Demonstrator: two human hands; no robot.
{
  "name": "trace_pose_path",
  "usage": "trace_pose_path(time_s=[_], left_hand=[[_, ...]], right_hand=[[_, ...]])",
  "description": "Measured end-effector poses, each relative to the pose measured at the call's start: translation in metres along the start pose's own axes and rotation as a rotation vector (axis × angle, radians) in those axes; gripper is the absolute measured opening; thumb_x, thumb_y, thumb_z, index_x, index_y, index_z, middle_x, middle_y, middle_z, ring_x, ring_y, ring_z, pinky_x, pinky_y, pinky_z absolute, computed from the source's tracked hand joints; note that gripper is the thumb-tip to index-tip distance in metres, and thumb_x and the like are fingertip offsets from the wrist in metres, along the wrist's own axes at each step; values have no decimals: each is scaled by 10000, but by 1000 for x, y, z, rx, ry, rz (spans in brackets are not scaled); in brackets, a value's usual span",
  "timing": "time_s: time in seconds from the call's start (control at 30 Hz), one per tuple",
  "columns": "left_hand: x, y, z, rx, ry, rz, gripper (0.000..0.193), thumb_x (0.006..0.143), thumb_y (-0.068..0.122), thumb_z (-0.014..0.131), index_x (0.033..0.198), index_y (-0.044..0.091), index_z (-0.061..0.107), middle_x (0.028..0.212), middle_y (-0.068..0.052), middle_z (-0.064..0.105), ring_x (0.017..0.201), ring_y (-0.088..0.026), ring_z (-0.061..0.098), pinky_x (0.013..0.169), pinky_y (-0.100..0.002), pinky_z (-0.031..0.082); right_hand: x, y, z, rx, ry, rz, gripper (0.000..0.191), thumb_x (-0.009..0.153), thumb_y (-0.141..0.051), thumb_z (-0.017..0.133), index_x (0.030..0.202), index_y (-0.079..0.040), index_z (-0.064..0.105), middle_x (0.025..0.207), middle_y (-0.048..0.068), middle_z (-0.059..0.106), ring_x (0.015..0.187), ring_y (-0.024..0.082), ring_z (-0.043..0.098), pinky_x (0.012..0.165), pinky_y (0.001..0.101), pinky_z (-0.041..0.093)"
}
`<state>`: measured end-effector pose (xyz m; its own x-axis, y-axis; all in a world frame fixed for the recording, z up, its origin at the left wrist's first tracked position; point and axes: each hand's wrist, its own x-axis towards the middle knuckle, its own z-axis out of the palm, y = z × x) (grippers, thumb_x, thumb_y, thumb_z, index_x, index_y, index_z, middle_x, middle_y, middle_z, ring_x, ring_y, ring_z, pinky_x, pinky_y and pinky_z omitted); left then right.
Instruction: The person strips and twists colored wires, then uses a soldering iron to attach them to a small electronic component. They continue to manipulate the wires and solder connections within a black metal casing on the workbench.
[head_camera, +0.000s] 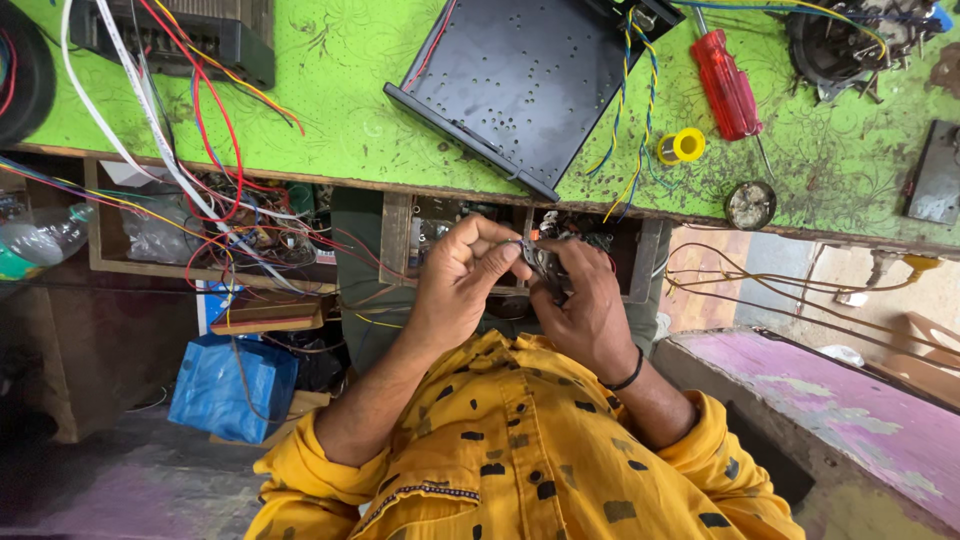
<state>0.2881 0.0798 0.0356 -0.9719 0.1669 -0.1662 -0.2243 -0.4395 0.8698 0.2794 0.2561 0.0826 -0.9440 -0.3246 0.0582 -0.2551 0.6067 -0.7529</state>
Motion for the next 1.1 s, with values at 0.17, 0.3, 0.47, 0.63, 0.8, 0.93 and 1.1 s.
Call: trace_pose_path(time_s=[0.17, 0.3, 0.47, 0.63, 0.8, 0.93, 1.1], left_hand=[[-1, -3, -1, -27, -5, -24, 136, 1063, 126, 627, 1111, 0, 609, 914, -57, 714, 872, -101, 698, 805, -257, 562], [-1, -3, -1, 6, -3, -33, 132, 1060, 120, 630, 1106, -2, 609, 922, -58, 714, 871, -98, 698, 799, -252, 560], [-1, -1, -2, 25, -15, -47, 124, 1064, 120, 620, 1105, 4, 610, 914, -63, 734, 863, -85, 689, 804, -246, 555], [-1, 1, -1, 52, -11, -38, 123, 1058, 116, 629, 1094, 1, 609, 919, -63, 734, 873, -86, 692, 822, -250, 555], [-2, 2, -1, 90, -8, -49, 130, 1052, 121, 637, 1079, -4, 620, 911, -63, 740, 866, -87, 692, 818, -250, 553], [-1, 5, 0, 100, -20, -45, 139, 1050, 136, 636, 1076, 0, 618, 907, -62, 742, 864, -86, 697, 812, -252, 560], [-2, 10, 1, 113, -41, -43, 165, 1064, 170, 625, 1073, 6, 608, 894, -61, 735, 854, -88, 692, 804, -251, 551]], right_hand=[[2, -4, -1, -1, -12, 15, 391, 803, -44, 661, 1191, -16, 632, 931, 173, 634, 874, 396, 617, 803, 467, 459], [2, -4, -3, -6, -31, 4, 365, 794, -35, 660, 1157, -10, 628, 909, 176, 632, 856, 390, 615, 785, 464, 460], [0, -2, -4, 48, -65, 86, 233, 803, -23, 667, 1028, -3, 611, 787, 178, 601, 711, 373, 597, 651, 439, 460], [1, -2, -4, 72, -55, 57, 188, 808, -17, 663, 983, 1, 598, 756, 179, 579, 666, 372, 586, 595, 422, 455], [1, -2, -5, 55, -69, 64, 175, 795, -18, 664, 952, 1, 589, 740, 178, 569, 655, 369, 577, 591, 430, 441], [0, 0, -5, 68, -93, 104, 149, 797, -19, 662, 905, -2, 561, 709, 174, 555, 631, 357, 569, 578, 426, 438], [-2, 7, -4, 41, -76, 78, 140, 775, -12, 651, 826, 1, 522, 644, 174, 519, 572, 366, 537, 539, 431, 425]])
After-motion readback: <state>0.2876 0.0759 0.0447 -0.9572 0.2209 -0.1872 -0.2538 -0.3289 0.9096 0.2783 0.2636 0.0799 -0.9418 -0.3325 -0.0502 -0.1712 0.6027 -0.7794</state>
